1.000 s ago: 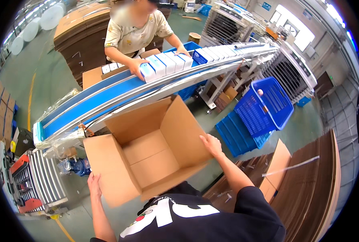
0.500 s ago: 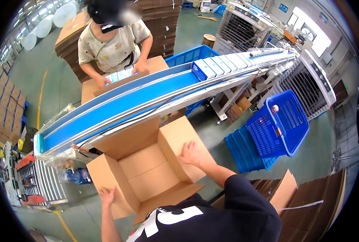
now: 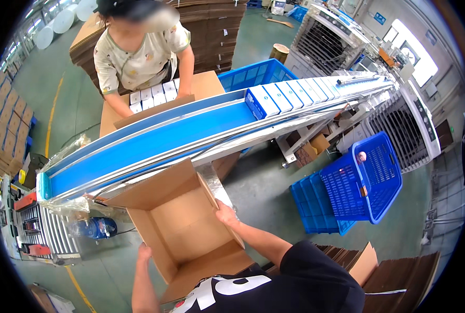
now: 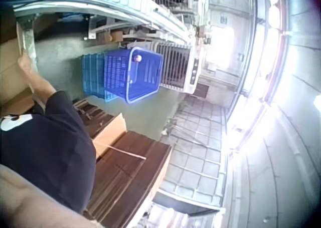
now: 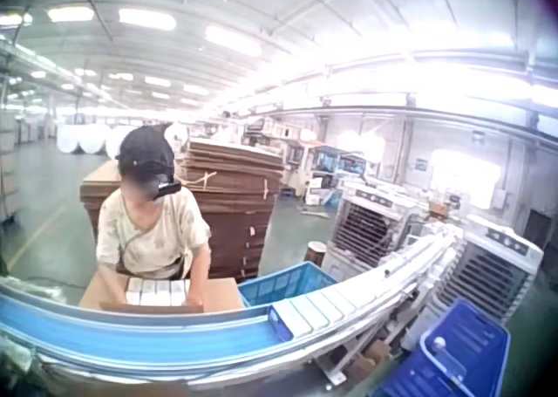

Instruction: The person opens cardboard boxes, packs packages from a conveyor belt into them by hand, seals the filled boxes through a taping machine, and stacks the sealed boxes onto a pallet.

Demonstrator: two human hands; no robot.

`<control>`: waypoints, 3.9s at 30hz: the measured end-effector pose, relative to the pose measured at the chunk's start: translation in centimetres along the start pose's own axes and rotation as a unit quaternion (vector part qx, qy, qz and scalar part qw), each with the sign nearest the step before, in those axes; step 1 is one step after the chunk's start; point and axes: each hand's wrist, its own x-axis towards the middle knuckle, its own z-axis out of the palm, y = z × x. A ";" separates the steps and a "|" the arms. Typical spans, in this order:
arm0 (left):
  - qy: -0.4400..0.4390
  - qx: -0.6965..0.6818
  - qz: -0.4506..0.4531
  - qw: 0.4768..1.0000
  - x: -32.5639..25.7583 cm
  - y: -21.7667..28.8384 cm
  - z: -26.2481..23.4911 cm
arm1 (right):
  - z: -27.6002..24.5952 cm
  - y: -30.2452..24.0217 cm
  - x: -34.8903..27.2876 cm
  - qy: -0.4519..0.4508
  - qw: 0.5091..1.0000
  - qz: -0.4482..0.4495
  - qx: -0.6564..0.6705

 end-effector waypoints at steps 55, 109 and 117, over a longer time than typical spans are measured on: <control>0.208 -0.028 0.049 0.976 2.0 3.6 2.9 | 0.8 -3.5 -1.1 0.295 0.940 0.076 -0.152; 0.078 -0.059 0.266 0.959 -8.9 25.8 5.8 | -54.3 -1.3 12.2 0.489 0.856 -0.072 -0.150; -0.068 -0.252 0.308 0.915 -9.6 49.3 12.1 | -51.6 -5.5 12.4 0.263 0.949 -0.072 -0.159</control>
